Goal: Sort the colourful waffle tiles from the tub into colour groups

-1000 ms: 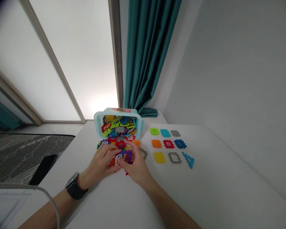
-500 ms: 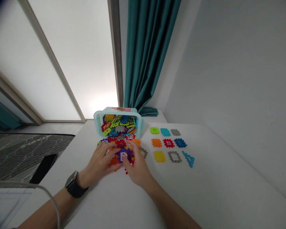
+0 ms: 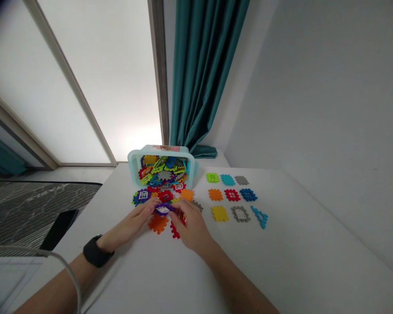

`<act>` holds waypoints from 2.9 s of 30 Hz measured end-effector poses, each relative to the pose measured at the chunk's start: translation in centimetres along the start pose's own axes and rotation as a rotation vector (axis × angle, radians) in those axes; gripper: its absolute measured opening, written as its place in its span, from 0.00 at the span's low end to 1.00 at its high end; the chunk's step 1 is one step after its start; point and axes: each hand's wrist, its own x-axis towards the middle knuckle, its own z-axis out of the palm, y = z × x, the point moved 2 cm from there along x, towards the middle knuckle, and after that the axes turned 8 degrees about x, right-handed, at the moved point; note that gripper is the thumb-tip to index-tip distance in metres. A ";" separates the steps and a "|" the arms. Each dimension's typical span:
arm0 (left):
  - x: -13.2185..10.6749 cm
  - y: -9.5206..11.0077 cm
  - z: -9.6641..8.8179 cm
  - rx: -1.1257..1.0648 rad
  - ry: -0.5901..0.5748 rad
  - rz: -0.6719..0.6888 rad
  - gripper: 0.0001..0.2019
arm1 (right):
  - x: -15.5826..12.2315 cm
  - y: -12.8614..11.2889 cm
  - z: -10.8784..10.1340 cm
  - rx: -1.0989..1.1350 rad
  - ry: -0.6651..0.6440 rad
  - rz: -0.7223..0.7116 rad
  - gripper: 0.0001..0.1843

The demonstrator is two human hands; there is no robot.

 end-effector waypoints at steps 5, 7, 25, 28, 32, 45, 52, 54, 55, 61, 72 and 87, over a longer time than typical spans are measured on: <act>0.2 -0.5 0.7 -0.212 -0.027 -0.162 0.22 | 0.1 1.0 0.9 0.351 0.083 0.381 0.17; 0.3 -0.5 0.7 -0.289 -0.007 -0.179 0.20 | 0.2 0.8 1.0 0.437 0.109 0.445 0.21; -0.5 -0.2 0.1 0.456 0.326 0.463 0.05 | -0.6 0.8 1.2 0.264 -0.010 0.140 0.19; -1.4 0.7 -0.3 0.825 0.338 0.788 0.04 | -0.7 0.5 0.9 0.190 -0.077 0.032 0.19; -2.0 1.3 -0.4 1.049 0.305 0.939 0.05 | -0.6 0.3 0.3 0.071 -0.067 -0.042 0.13; -0.7 0.5 0.4 0.816 0.088 0.671 0.17 | -0.9 -1.0 -2.3 -0.178 -0.145 -0.174 0.16; 1.8 2.8 2.6 0.518 -0.068 0.492 0.22 | -3.0 -0.6 -6.2 -0.201 -0.077 -0.221 0.15; 2.8 3.8 4.0 0.494 -0.114 0.510 0.14 | -3.7 -0.2 -7.6 -0.233 -0.051 -0.211 0.14; 3.4 4.2 4.8 0.495 -0.127 0.527 0.11 | -4.0 0.0 -8.3 -0.253 -0.035 -0.203 0.14; 7.0 5.8 9.7 0.553 -0.117 0.599 0.09 | -6.2 1.6 -12.4 -0.353 0.064 -0.148 0.13; 17.5 3.7 17.2 0.864 -0.249 0.612 0.20 | -6.0 9.5 -25.9 -0.683 0.350 0.229 0.11; 22.7 2.5 22.1 1.039 -0.268 0.629 0.23 | -1.0 16.3 -30.1 -0.904 0.226 0.392 0.20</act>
